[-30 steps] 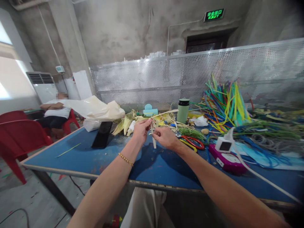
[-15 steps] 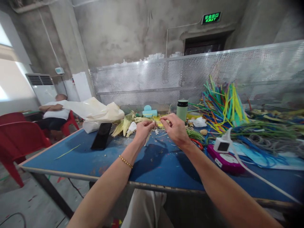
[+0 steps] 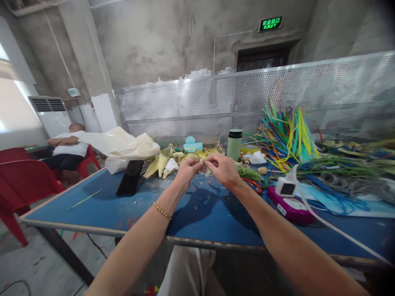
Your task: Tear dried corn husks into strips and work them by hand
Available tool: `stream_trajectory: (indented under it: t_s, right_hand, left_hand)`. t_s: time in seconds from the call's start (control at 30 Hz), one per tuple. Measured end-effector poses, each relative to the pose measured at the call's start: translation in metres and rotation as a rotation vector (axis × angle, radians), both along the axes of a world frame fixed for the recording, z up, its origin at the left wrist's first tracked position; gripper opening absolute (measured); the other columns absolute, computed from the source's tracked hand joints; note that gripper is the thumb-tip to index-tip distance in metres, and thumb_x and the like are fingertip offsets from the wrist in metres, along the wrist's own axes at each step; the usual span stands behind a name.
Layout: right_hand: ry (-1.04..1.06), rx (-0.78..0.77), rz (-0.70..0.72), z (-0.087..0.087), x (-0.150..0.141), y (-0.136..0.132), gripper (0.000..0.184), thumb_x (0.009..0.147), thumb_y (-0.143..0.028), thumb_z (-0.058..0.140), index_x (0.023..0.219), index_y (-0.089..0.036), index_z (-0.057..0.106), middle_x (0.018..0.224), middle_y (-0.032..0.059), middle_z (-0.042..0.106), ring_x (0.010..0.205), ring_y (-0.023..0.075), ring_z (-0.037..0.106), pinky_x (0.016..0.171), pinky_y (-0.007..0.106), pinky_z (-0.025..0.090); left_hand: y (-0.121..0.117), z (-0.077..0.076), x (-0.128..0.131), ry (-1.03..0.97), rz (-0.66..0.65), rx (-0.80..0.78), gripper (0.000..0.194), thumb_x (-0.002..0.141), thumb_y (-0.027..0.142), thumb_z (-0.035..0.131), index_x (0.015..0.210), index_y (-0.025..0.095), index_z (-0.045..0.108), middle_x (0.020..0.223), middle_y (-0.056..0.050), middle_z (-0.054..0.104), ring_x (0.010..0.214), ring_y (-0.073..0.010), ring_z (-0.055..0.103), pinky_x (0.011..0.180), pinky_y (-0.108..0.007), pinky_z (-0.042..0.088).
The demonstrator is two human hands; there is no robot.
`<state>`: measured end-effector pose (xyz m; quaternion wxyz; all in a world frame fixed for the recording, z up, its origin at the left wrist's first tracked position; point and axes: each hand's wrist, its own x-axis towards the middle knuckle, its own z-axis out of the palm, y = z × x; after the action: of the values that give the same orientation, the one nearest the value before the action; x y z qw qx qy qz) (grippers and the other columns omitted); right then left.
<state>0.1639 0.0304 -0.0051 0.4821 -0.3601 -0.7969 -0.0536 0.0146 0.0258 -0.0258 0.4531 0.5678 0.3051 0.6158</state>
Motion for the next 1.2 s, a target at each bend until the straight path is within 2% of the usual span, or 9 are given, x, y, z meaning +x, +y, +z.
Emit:
stream_trajectory:
  t_s: [0.3,0.63,0.87,1.0,1.07,1.2]
  right_hand:
    - [-0.004,-0.048,0.044,0.0021,0.0007,-0.0015,0.008,0.081,-0.016,0.061,0.075,-0.016,0.066,0.075,0.0042,0.067,0.068,0.0149,0.057,0.065,0.026,0.04]
    - [-0.051,-0.049,0.051,0.0058,0.003,-0.0019,0.009,0.081,-0.016,0.06,0.072,-0.017,0.063,0.073,0.0034,0.066,0.067,0.0147,0.056,0.064,0.026,0.038]
    - [-0.056,-0.014,0.001,0.0038,0.006,0.0018,0.01,0.081,-0.015,0.059,0.071,-0.017,0.063,0.072,0.0038,0.065,0.067,0.0154,0.056,0.065,0.027,0.038]
    - [-0.071,-0.017,0.012,0.0037,0.0053,0.0006,0.01,0.081,-0.016,0.059,0.072,-0.017,0.063,0.073,0.0041,0.065,0.067,0.0156,0.055,0.065,0.027,0.038]
    - [-0.084,-0.026,0.025,0.0037,0.0043,-0.0005,0.01,0.081,-0.016,0.06,0.071,-0.017,0.062,0.073,0.0041,0.065,0.068,0.0155,0.055,0.065,0.027,0.038]
    - [-0.102,-0.047,0.026,0.0032,0.003,-0.0007,0.01,0.082,-0.016,0.06,0.072,-0.017,0.063,0.073,0.004,0.065,0.068,0.0154,0.055,0.065,0.026,0.038]
  left_hand:
    - [-0.004,0.0015,0.0018,-0.096,-0.084,-0.055,0.018,0.067,0.024,0.073,0.067,0.01,0.062,0.061,-0.003,0.06,0.054,-0.0091,0.052,0.057,-0.024,0.037]
    - [-0.0046,0.0025,0.0051,-0.197,-0.029,-0.074,0.013,0.065,0.017,0.071,0.062,0.012,0.059,0.058,-0.002,0.058,0.053,-0.0088,0.05,0.057,-0.024,0.037]
    - [-0.0041,0.0038,0.0011,-0.087,-0.126,-0.072,0.019,0.068,0.026,0.073,0.071,0.011,0.061,0.065,-0.004,0.061,0.055,-0.0091,0.052,0.057,-0.025,0.037]
    - [-0.0031,0.003,-0.0007,-0.068,-0.07,-0.076,0.027,0.068,0.036,0.074,0.071,0.011,0.063,0.063,-0.003,0.06,0.052,-0.0084,0.049,0.053,-0.025,0.035]
    - [-0.003,0.0027,-0.0016,-0.068,-0.04,-0.088,0.028,0.065,0.036,0.076,0.068,0.012,0.062,0.06,-0.002,0.058,0.051,-0.0081,0.048,0.051,-0.024,0.032]
    - [-0.0036,0.0033,-0.003,-0.1,-0.063,-0.136,0.028,0.061,0.034,0.078,0.067,0.012,0.061,0.061,-0.001,0.058,0.053,-0.009,0.05,0.051,-0.024,0.031]
